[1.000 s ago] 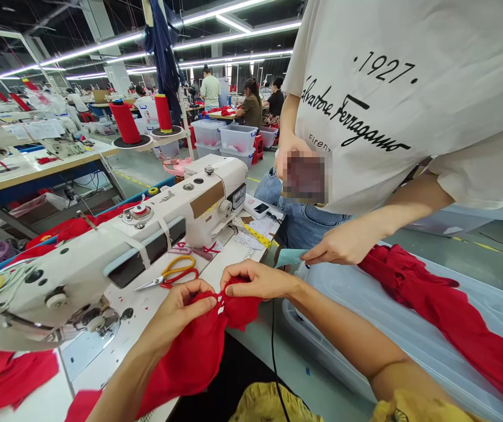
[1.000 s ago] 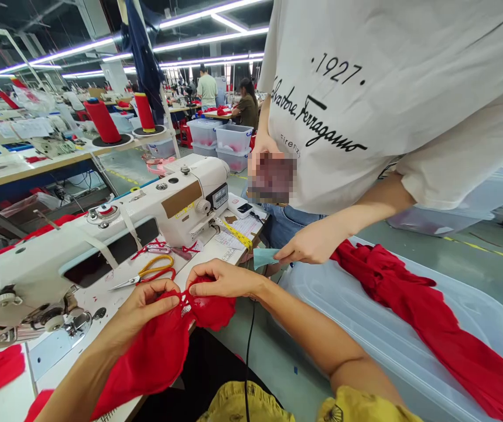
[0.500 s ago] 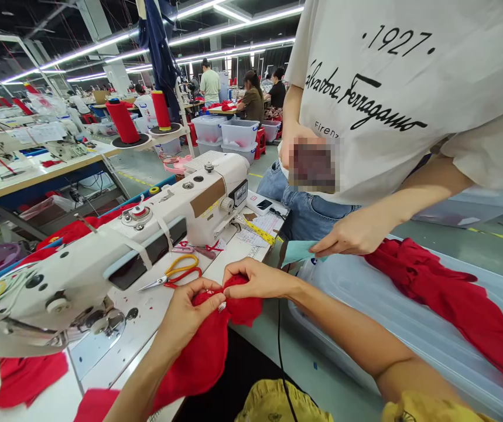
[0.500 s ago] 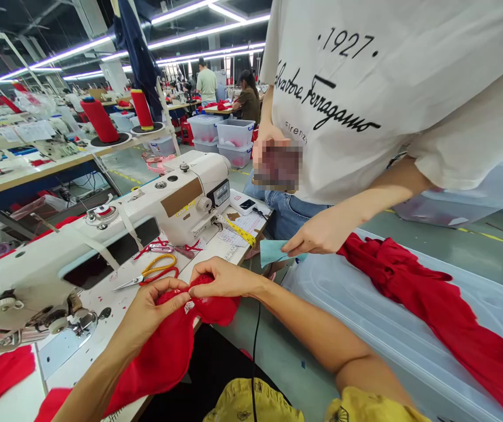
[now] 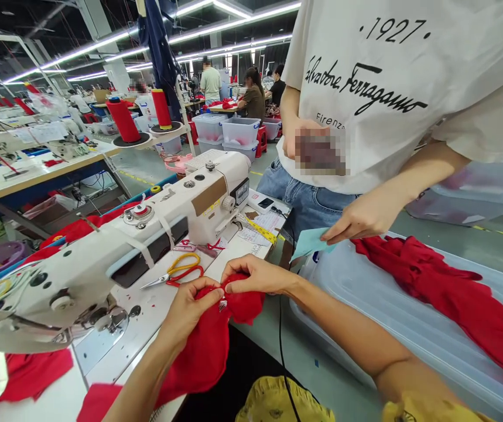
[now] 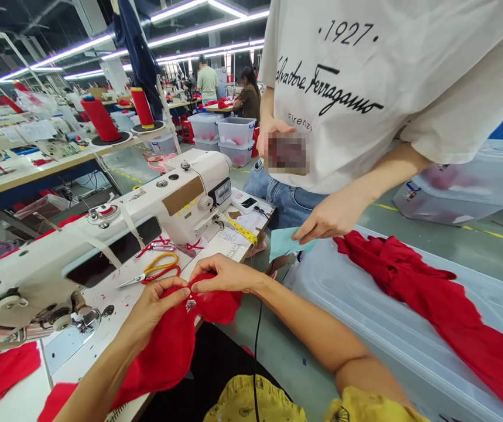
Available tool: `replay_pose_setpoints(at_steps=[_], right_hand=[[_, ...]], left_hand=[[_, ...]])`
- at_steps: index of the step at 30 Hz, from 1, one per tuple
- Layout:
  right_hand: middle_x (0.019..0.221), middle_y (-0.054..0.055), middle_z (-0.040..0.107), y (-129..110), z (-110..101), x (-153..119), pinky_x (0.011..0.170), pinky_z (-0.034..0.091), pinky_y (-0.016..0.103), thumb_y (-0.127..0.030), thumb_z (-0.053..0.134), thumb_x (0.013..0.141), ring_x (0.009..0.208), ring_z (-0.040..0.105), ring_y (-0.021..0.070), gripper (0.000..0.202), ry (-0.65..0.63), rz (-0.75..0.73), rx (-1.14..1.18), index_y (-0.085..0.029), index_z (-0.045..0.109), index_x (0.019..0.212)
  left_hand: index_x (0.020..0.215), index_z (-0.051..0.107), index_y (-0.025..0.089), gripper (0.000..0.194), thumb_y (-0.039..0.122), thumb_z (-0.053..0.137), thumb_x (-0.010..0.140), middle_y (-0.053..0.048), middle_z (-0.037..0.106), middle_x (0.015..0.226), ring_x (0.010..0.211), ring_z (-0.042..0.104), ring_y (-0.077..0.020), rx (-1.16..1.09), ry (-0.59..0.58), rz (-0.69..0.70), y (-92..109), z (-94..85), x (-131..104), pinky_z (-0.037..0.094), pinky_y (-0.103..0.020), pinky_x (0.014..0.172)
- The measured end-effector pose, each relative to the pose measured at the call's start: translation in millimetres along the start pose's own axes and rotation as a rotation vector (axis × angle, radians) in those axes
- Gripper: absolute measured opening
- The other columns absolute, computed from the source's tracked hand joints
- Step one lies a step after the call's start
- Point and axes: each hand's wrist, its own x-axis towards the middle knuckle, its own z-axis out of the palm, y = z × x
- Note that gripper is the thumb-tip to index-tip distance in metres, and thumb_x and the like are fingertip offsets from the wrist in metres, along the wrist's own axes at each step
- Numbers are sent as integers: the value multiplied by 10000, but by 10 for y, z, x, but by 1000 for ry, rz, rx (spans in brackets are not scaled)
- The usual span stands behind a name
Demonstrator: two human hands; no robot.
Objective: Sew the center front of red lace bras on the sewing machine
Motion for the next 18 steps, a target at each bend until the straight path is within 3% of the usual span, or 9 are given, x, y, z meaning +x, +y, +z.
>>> replay_pose_setpoints(at_steps=[4,10,15,18], right_hand=[[736,-19,685,41,32,-1,644,433,205,-318,797,698,670,572,90,226,65,84,110,-129,737,808],[654,-31,660,78,-1,9,578,430,206,-341,805,633,575,565,85,253,104,169,233,-137,700,738],[658,-28,668,107,-26,32,589,428,198,-312,822,614,580,567,76,249,98,184,258,-128,704,734],[659,-28,671,140,-21,59,596,433,198,-324,841,621,586,574,76,268,85,191,281,-126,713,749]], left_hand=[[821,675,162,350,455,828,704,-8,671,764,691,600,-144,34,16,21,3,-7,18,454,-244,676],[945,678,171,435,425,880,656,-36,723,916,789,666,-170,35,-159,-54,69,-105,40,492,-268,762],[1022,703,159,453,480,830,729,-65,730,935,856,675,-184,-31,-95,-74,23,-175,65,498,-266,790],[958,700,151,429,467,847,709,-52,716,887,796,656,-165,-51,-86,-64,3,-172,74,488,-253,754]])
